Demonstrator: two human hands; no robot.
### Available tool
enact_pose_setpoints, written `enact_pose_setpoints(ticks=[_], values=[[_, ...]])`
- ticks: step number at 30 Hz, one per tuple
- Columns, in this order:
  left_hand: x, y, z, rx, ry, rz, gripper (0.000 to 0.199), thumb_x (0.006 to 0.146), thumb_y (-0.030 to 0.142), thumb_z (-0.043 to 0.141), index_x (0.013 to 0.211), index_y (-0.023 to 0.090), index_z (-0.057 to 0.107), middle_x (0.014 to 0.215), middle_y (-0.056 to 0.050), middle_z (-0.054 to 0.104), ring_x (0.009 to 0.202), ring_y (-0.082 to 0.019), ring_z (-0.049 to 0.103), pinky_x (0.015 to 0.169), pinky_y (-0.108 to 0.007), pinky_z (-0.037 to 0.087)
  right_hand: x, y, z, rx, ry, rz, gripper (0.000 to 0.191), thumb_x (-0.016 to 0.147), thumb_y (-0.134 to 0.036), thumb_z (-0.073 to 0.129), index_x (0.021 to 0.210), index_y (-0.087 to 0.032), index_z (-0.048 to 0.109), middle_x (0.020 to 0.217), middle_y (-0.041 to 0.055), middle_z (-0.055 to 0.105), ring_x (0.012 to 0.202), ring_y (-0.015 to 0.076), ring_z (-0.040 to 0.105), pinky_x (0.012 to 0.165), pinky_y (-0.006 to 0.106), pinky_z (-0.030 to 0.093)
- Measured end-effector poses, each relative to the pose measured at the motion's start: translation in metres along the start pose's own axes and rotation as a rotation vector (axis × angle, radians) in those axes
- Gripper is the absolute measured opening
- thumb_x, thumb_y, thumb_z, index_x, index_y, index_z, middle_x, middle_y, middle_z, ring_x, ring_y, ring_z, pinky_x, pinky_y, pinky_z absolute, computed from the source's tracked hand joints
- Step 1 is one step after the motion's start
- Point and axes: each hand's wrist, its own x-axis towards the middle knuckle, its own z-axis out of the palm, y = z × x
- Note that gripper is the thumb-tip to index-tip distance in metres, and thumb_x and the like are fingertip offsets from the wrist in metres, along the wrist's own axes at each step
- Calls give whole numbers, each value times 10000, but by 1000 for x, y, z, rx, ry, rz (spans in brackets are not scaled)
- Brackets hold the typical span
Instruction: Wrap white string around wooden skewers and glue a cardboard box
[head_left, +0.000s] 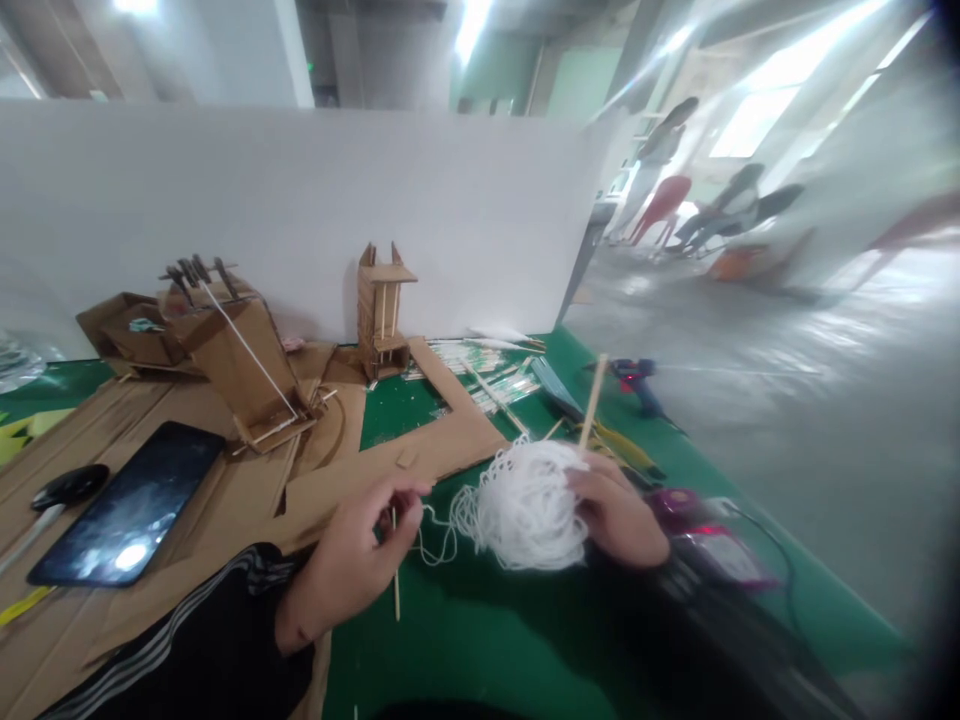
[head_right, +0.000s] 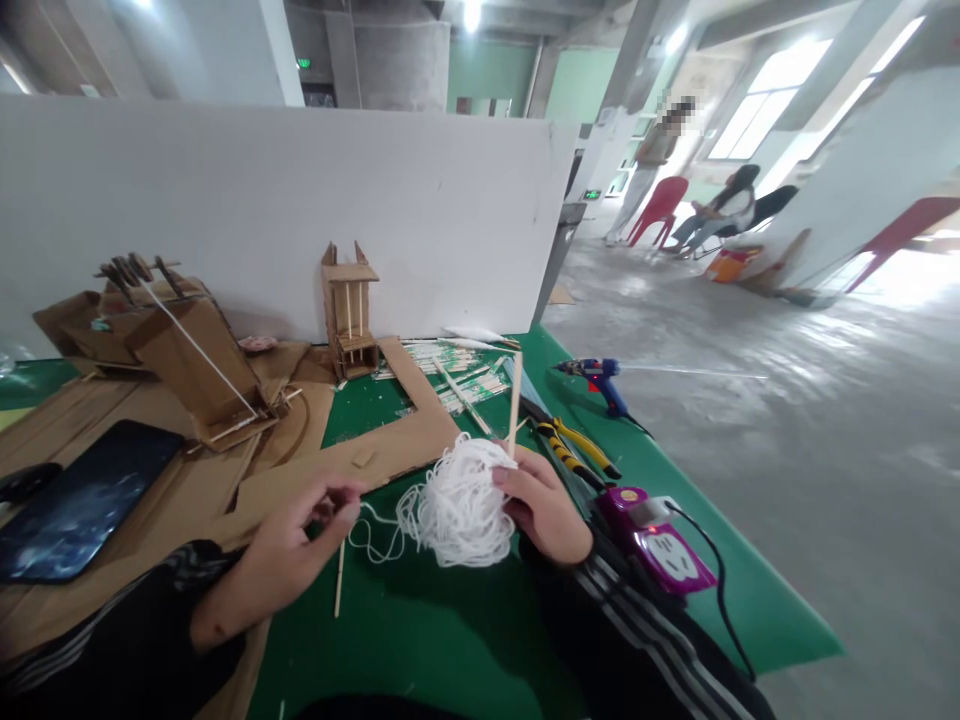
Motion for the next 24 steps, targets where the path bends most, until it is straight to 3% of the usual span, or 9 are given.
enact_pose_setpoints(ticks=[3, 5, 8, 11, 13, 16, 18, 20, 24], values=[[-2, -5, 0, -102, 271, 50, 185, 924, 287, 481, 1085, 203, 515, 950, -48, 600, 807, -153, 602, 740, -278, 512, 3, -2, 10, -154, 5, -66, 277, 782, -468, 610, 761, -199, 549, 588, -30, 457, 464, 98, 398, 448, 240, 349], [-2, -8, 1, -182, 373, 96, 160, 931, 276, 471, 1071, 200, 489, 949, -51, 572, 773, -143, 601, 714, -278, 521, 4, -6, 13, -310, 4, -119, 257, 818, -437, 597, 826, -185, 543, 617, -36, 458, 506, 96, 407, 470, 227, 353], [-1, -9, 2, -316, 393, 162, 114, 941, 234, 463, 1052, 209, 466, 980, -53, 563, 718, -124, 612, 666, -272, 542, 3, -15, 16, -422, 197, -156, 316, 837, -434, 584, 1028, -193, 508, 592, -65, 416, 500, 99, 381, 448, 214, 324], [0, -4, 2, -402, 381, 236, 133, 943, 167, 449, 1065, 219, 456, 1016, -53, 560, 729, -122, 634, 671, -282, 566, -5, -28, 25, -405, 380, -224, 318, 848, -420, 576, 1063, -195, 511, 573, -78, 370, 476, 89, 336, 430, 204, 302], [-1, 1, 3, -426, 380, 270, 164, 939, 131, 440, 1070, 226, 464, 1010, -47, 544, 787, -139, 649, 671, -282, 579, -10, -35, 37, -347, 247, -236, 299, 856, -401, 567, 1063, -186, 542, 584, -74, 365, 474, 81, 326, 426, 199, 302], [-5, 9, 6, -433, 351, 285, 191, 927, 104, 449, 1064, 235, 479, 992, -42, 525, 900, -177, 645, 662, -278, 588, -13, -36, 64, -268, -140, -147, 323, 830, -376, 613, 1080, -174, 578, 619, -63, 388, 500, 71, 360, 455, 192, 345], [-9, 12, 8, -447, 315, 268, 192, 926, 101, 453, 1057, 238, 482, 988, -40, 529, 910, -181, 642, 660, -281, 583, -10, -29, 81, -262, -323, -100, 275, 834, -368, 615, 1028, -173, 603, 649, -49, 434, 523, 68, 401, 478, 188, 363], [-10, 14, 9, -492, 289, 223, 169, 936, 111, 443, 1042, 239, 471, 960, -26, 539, 837, -157, 647, 645, -278, 571, -5, -18, 93, -251, -423, -49, 227, 867, -374, 566, 913, -157, 613, 658, -37, 470, 515, 64, 425, 467, 182, 362], [-6, 14, 4, -572, 294, 155, 79, 961, 152, 419, 976, 224, 445, 792, 32, 525, 578, -83, 585, 549, -247, 524, 6, 0, 93, -236, -434, -26, 277, 875, -393, 551, 765, -140, 580, 624, -31, 485, 487, 58, 430, 457, 177, 360]])
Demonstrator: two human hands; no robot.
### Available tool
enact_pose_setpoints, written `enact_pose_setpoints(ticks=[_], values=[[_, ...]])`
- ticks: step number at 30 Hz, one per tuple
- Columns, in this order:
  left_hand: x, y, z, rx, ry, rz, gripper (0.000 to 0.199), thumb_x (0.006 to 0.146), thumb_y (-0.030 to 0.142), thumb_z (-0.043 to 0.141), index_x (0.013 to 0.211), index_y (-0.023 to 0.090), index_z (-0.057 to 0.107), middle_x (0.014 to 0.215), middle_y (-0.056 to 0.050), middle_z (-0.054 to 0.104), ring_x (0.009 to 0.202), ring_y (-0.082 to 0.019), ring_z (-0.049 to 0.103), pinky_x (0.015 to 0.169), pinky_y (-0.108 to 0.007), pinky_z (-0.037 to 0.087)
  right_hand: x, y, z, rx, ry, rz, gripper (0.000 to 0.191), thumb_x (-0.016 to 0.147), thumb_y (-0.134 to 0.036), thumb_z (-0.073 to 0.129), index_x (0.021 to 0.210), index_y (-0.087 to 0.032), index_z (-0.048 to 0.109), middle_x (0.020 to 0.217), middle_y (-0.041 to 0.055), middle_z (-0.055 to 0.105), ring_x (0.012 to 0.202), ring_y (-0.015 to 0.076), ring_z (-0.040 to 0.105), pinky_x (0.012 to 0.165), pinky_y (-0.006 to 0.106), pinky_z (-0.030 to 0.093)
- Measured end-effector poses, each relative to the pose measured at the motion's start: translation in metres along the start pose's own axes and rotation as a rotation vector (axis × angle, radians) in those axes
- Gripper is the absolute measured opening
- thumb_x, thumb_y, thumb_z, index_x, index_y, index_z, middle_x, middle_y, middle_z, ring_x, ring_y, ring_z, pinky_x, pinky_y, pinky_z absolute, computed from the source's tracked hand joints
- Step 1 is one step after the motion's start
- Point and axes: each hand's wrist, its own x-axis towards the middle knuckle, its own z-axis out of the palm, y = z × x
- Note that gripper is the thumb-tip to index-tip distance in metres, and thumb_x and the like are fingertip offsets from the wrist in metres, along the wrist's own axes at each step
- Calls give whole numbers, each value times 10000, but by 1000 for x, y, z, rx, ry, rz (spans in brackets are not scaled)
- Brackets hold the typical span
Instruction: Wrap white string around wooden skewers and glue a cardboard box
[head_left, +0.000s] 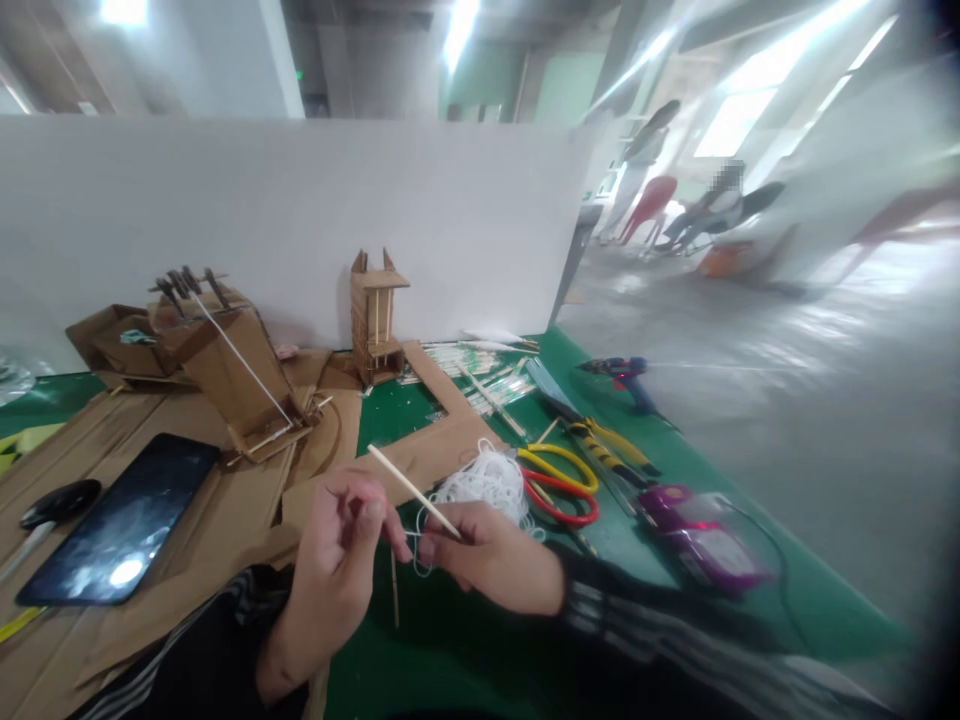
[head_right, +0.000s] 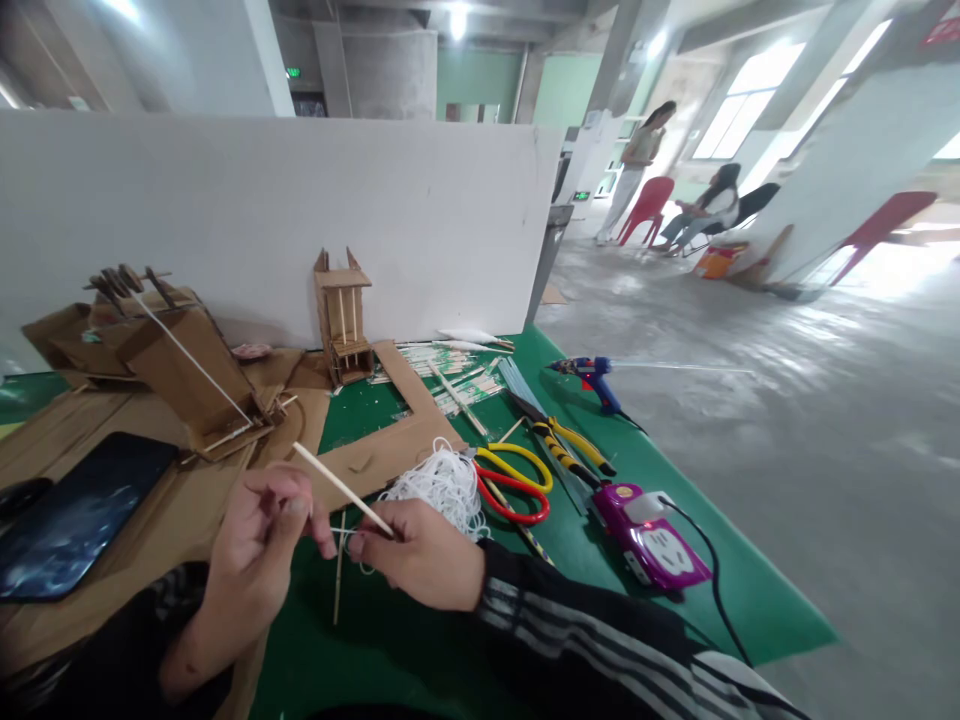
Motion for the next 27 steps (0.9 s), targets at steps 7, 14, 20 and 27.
enact_pose_setpoints(ticks=[7, 14, 20, 27], values=[[33, 17, -28, -98, 264, 60, 125, 883, 154, 577, 894, 207, 464, 800, 30, 535, 531, -67, 504, 440, -203, 422, -6, 18, -27, 34, 56, 44, 343, 866, -462, 545, 735, -146, 566, 509, -54, 436, 426, 58, 403, 402, 169, 307], [68, 48, -62, -152, 472, 281, 259, 761, -4, 624, 843, 196, 481, 742, 46, 499, 520, -75, 443, 450, -204, 374, -5, 33, -38, 78, 70, 69, 374, 838, -501, 564, 717, -148, 557, 462, -60, 429, 395, 58, 372, 383, 177, 287], [53, 13, -51, -25, 385, 68, 232, 813, 162, 661, 992, 213, 522, 818, 23, 572, 601, -91, 553, 584, -233, 490, -4, 34, -37, 115, 55, 44, 404, 807, -526, 597, 721, -131, 592, 467, -56, 439, 397, 55, 375, 381, 177, 284], [21, -4, -22, 154, 58, -140, 70, 904, 255, 546, 942, 225, 496, 728, 51, 546, 492, -63, 501, 475, -194, 450, -12, 16, -36, 142, 202, 38, 421, 798, -496, 629, 1005, -130, 602, 495, -87, 438, 362, 41, 358, 342, 168, 287]])
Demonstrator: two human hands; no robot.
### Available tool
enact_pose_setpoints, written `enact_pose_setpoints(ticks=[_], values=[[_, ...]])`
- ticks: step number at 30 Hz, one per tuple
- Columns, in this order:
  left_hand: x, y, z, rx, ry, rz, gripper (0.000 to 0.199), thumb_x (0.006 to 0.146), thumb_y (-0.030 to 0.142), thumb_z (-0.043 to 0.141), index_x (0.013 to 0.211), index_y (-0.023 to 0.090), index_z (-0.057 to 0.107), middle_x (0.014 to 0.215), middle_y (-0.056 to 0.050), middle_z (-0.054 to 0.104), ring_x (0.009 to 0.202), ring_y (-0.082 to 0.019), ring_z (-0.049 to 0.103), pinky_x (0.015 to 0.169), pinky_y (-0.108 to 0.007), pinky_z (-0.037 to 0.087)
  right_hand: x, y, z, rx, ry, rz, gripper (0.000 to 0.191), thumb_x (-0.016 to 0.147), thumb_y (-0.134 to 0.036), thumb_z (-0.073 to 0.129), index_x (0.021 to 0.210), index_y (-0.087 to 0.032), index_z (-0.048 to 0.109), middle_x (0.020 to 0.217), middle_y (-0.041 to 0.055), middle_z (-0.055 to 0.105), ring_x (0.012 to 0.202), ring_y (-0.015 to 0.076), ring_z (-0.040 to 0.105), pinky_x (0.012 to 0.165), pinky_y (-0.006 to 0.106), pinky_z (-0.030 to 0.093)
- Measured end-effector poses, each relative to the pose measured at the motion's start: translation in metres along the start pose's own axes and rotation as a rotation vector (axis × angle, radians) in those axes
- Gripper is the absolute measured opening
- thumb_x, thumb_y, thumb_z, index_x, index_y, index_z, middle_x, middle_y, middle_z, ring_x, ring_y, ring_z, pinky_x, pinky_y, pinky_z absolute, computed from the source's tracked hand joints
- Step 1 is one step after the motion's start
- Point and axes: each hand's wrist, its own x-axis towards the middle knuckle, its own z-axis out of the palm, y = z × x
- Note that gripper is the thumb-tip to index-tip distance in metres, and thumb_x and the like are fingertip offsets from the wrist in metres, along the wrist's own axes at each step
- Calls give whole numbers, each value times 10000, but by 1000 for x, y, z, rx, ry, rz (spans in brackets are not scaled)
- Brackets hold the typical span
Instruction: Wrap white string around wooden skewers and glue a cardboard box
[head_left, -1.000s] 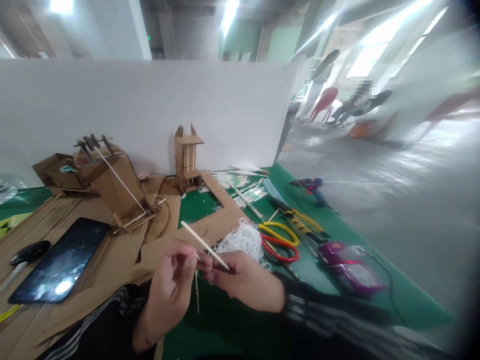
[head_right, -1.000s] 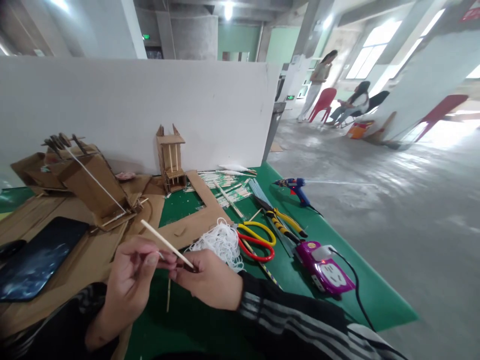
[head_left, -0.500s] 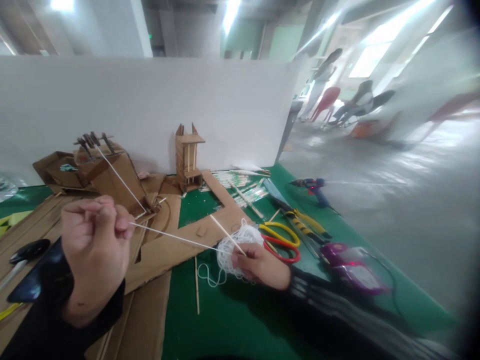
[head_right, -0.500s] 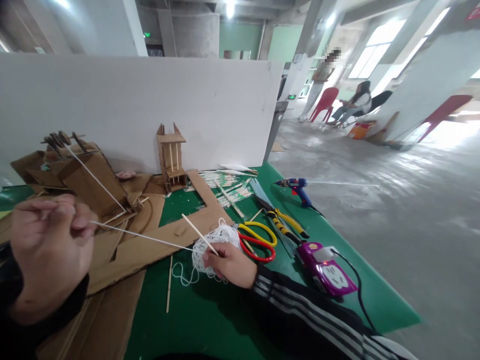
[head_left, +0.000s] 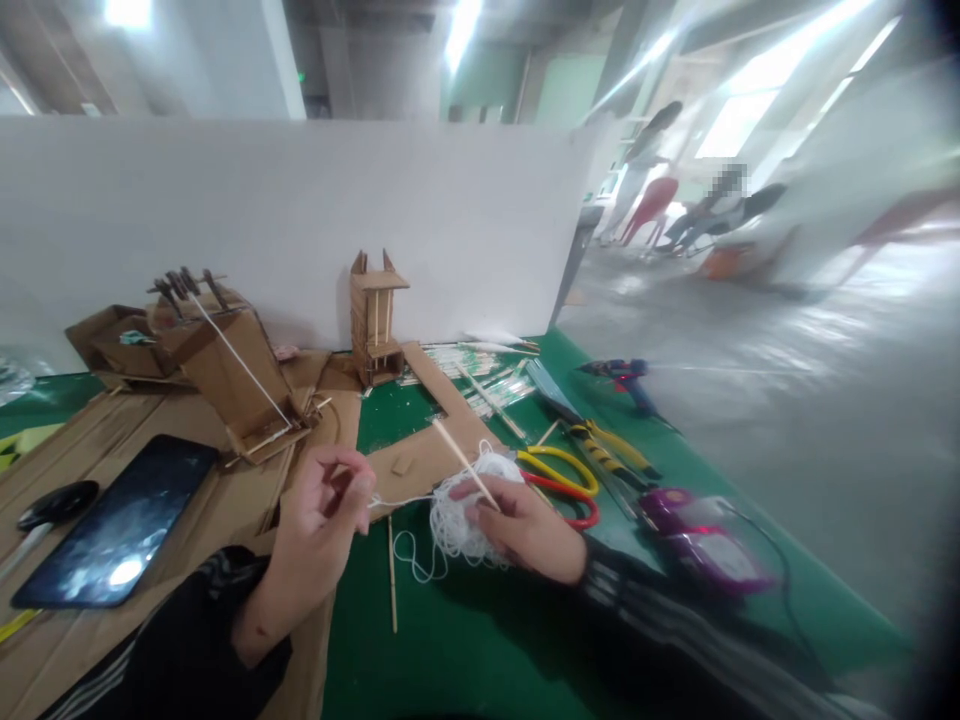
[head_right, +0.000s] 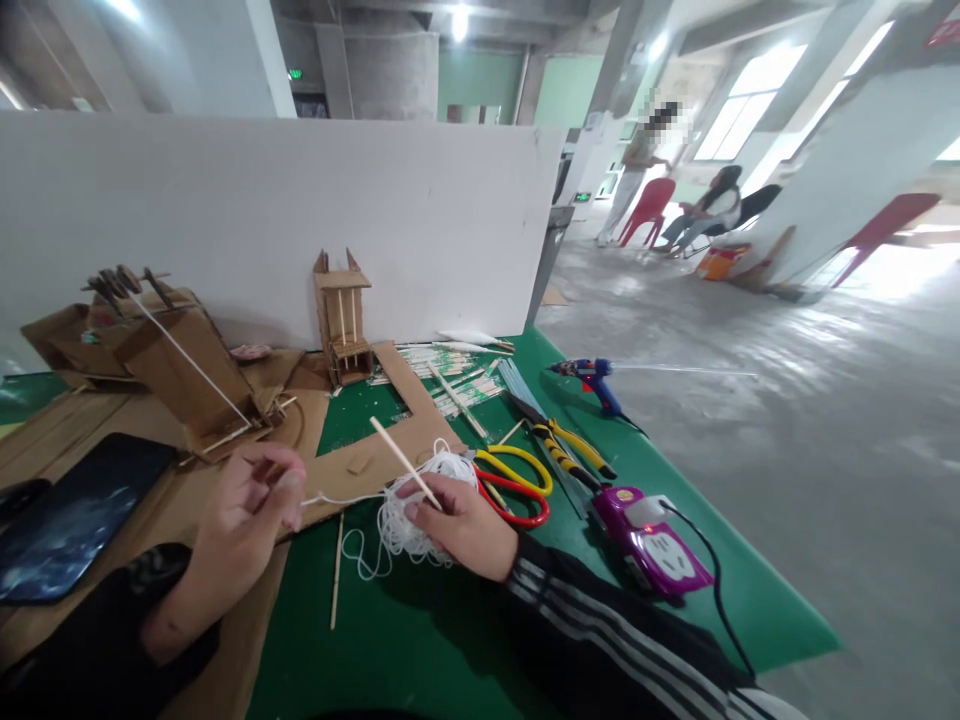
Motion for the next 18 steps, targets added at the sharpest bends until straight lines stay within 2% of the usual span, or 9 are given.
enact_pose_setpoints(ticks=[3, 5, 8, 10, 12, 18], values=[[-12, -2, 9, -2, -123, -34, 59, 901, 252, 550, 928, 212, 518, 760, 36, 565, 501, -61, 511, 477, -191, 446, -8, -15, 8, 41, 71, -39, 395, 821, -461, 615, 1025, -124, 592, 443, -108, 403, 333, 34, 334, 335, 161, 283], [-19, -6, 13, 6, -191, -79, 63, 896, 253, 561, 923, 201, 537, 790, 19, 579, 517, -63, 517, 493, -194, 450, -11, -21, 17, 80, 8, -4, 381, 826, -440, 618, 1035, -122, 594, 438, -104, 430, 316, 30, 338, 317, 150, 257], [-26, -12, 16, 7, -256, -122, 82, 875, 263, 597, 893, 189, 564, 855, -16, 616, 570, -81, 544, 523, -207, 471, -12, -22, 31, 192, -157, 90, 386, 825, -440, 625, 1053, -132, 591, 445, -99, 469, 287, 23, 326, 285, 136, 227], [-28, -15, 15, 6, -270, -126, 92, 858, 269, 620, 886, 189, 586, 883, -33, 642, 624, -106, 578, 549, -221, 493, -9, -17, 38, 246, -190, 106, 359, 817, -449, 637, 980, -131, 603, 424, -101, 465, 278, 22, 327, 274, 129, 229], [-27, -17, 15, 29, -269, -128, 111, 845, 273, 639, 918, 194, 611, 905, -42, 666, 648, -120, 596, 569, -232, 507, -6, -12, 41, 275, -158, 91, 333, 794, -448, 666, 877, -134, 596, 395, -105, 450, 268, 24, 329, 261, 125, 222], [-25, -14, 16, 128, -284, -113, 226, 816, 309, 672, 1021, 221, 638, 968, -39, 678, 661, -122, 590, 610, -245, 510, -4, -8, 37, 282, -131, 66, 340, 769, -459, 686, 767, -136, 579, 394, -93, 474, 258, 21, 340, 249, 118, 217]])
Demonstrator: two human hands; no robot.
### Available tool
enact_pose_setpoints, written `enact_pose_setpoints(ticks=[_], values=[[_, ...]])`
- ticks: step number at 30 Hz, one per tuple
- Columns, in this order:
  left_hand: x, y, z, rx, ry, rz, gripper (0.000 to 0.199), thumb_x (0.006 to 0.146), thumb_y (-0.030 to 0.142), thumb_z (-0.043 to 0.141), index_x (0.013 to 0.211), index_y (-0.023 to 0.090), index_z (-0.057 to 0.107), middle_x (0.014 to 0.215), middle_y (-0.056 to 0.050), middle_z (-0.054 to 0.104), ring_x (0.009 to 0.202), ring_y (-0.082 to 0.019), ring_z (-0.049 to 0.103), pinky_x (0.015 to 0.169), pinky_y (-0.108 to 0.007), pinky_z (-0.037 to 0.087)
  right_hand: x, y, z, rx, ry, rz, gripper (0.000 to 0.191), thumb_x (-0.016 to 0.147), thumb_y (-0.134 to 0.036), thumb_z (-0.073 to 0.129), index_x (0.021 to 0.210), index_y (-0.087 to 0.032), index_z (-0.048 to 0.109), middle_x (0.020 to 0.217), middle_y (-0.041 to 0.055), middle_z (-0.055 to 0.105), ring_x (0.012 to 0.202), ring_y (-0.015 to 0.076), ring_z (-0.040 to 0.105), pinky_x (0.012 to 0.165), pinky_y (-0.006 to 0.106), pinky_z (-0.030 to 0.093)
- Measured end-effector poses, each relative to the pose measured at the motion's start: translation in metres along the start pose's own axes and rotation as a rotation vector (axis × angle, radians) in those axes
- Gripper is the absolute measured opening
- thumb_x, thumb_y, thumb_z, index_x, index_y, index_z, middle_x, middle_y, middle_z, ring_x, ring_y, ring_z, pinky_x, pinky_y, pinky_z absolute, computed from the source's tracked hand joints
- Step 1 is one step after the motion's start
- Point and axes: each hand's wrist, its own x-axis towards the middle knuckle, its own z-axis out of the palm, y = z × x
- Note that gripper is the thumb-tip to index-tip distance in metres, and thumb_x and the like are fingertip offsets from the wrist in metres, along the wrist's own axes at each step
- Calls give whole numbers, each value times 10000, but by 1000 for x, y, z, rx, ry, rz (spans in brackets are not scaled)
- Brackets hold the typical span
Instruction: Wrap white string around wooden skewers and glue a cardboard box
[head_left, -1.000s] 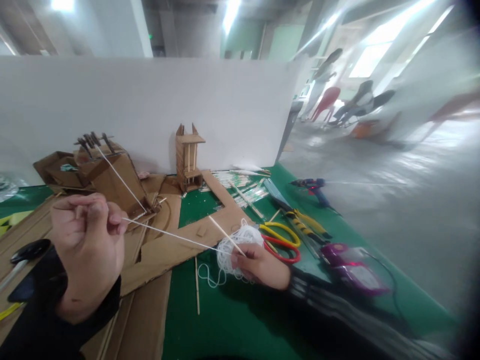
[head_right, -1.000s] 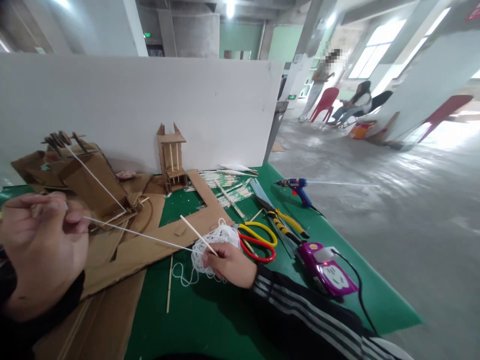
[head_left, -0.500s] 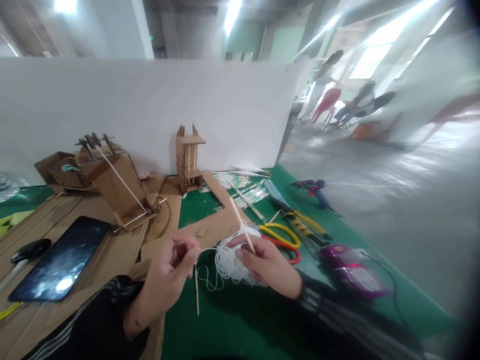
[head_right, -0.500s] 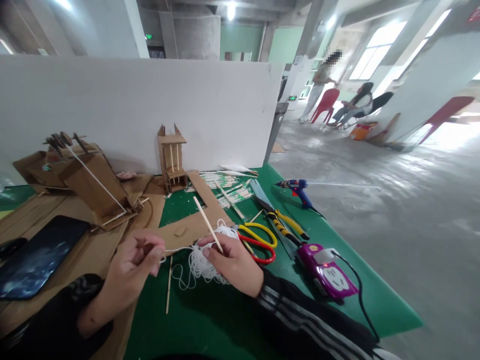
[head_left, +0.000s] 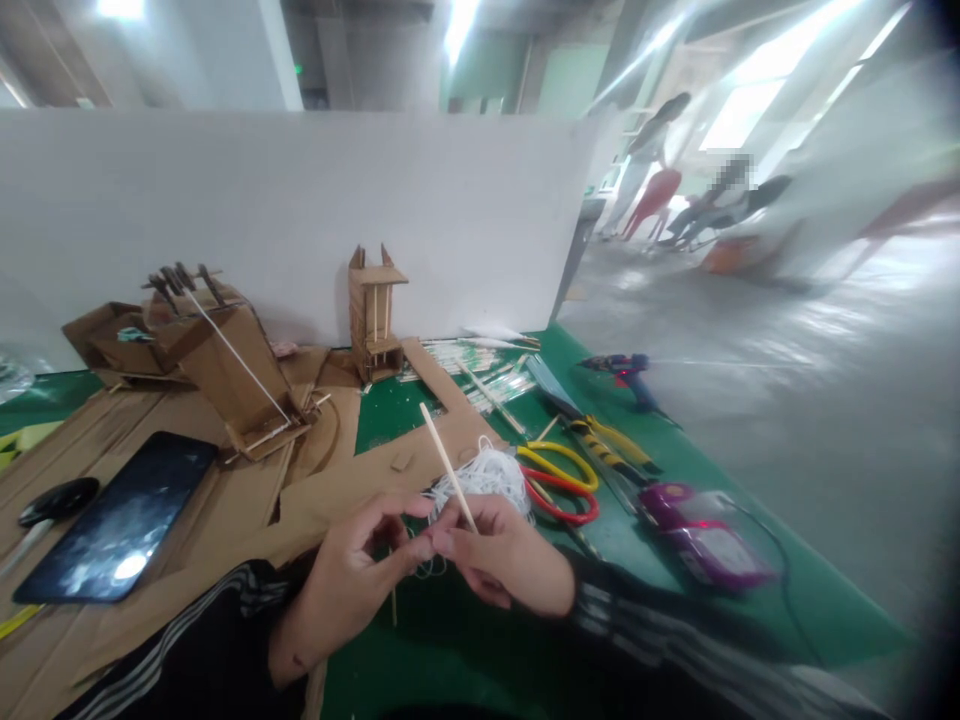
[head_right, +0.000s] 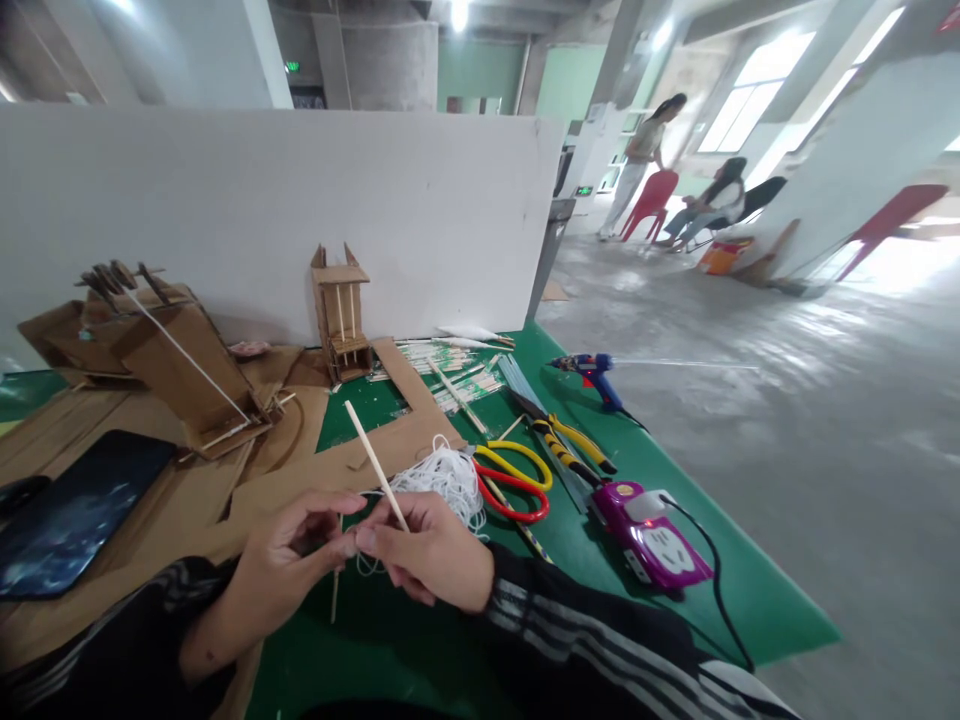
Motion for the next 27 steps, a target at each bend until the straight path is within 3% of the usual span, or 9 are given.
enact_pose_setpoints(ticks=[7, 13, 18, 22, 24, 27], values=[[1, -3, 0, 191, -24, -74, 222, 816, 387, 657, 977, 235, 659, 895, -20, 690, 726, -155, 612, 671, -270, 499, 3, 2, -4, -23, 129, -35, 309, 775, -448, 659, 779, -152, 568, 397, -105, 447, 252, 24, 326, 247, 121, 219], [2, -1, 1, 258, 5, -17, 159, 832, 361, 634, 914, 231, 677, 853, -13, 705, 721, -161, 630, 694, -278, 506, 4, 2, -6, -77, 210, -45, 263, 801, -410, 629, 775, -160, 550, 418, -106, 441, 255, 21, 315, 255, 121, 218], [1, -2, 2, 227, 17, 6, 143, 845, 323, 616, 931, 233, 687, 926, -32, 729, 831, -194, 669, 744, -296, 526, 4, 3, -6, -68, 199, -45, 288, 809, -443, 618, 812, -163, 549, 424, -107, 436, 261, 24, 302, 258, 130, 214], [1, -5, 2, 150, 36, -59, 160, 826, 332, 639, 943, 226, 663, 948, -44, 735, 898, -216, 688, 783, -317, 538, 4, 3, -5, -87, 136, -18, 361, 805, -444, 638, 1025, -167, 570, 505, -96, 488, 280, 24, 312, 268, 147, 228], [2, -6, 3, 43, 67, -131, 231, 797, 346, 676, 972, 215, 600, 934, -53, 735, 901, -221, 696, 775, -322, 548, 4, 4, -4, -128, 103, -61, 394, 788, -407, 678, 1086, -162, 594, 570, -69, 527, 351, 32, 397, 333, 155, 307], [4, -6, 3, -148, 32, -227, 301, 784, 357, 696, 960, 212, 500, 827, -31, 727, 743, -189, 704, 682, -305, 558, 5, 9, -4, -136, 99, -164, 327, 765, -374, 719, 998, -150, 666, 662, -17, 587, 524, 67, 516, 506, 194, 429]])
